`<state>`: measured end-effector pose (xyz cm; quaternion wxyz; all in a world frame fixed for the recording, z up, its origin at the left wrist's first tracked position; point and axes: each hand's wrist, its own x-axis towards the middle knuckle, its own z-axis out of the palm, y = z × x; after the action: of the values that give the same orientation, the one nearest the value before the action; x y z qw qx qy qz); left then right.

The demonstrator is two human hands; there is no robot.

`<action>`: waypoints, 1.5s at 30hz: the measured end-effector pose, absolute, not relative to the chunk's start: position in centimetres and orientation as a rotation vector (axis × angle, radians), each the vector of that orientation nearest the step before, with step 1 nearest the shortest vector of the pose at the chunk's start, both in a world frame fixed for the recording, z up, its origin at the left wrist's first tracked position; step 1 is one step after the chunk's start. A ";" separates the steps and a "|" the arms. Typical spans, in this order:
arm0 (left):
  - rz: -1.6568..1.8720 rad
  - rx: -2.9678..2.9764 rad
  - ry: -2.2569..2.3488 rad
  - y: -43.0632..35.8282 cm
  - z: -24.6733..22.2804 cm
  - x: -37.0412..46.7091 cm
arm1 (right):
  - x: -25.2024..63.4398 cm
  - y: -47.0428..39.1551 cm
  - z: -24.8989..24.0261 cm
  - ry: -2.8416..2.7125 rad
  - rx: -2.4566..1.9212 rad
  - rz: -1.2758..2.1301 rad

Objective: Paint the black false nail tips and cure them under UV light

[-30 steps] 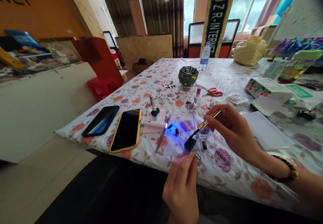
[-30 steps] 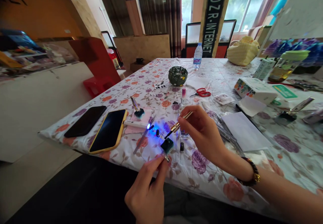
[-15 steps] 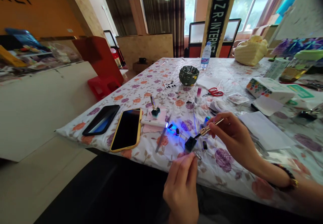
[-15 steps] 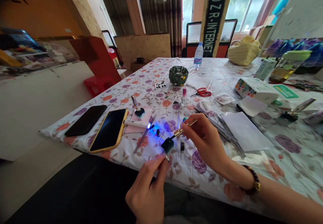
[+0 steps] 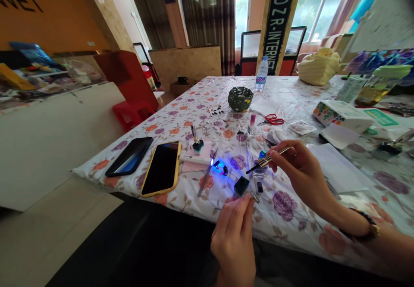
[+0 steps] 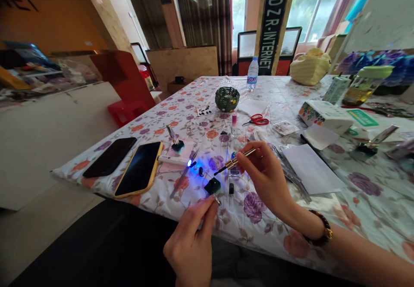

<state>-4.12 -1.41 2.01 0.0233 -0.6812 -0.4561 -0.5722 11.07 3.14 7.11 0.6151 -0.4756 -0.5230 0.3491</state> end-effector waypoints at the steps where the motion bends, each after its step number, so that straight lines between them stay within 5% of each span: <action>1: -1.767 -2.112 -1.410 -1.3 2.1 -4.0 | 11.1 3.1 7.2 -1.192 -1.082 0.821; 45: -1.772 -2.201 -1.373 -0.6 0.0 1.4 | 17.1 0.0 4.3 -1.061 -0.994 1.029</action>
<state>1.44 -0.56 -0.04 -0.0001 -0.7006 -0.4371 -0.5641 17.06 -0.04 4.35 0.6291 -0.4338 -0.4629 0.4492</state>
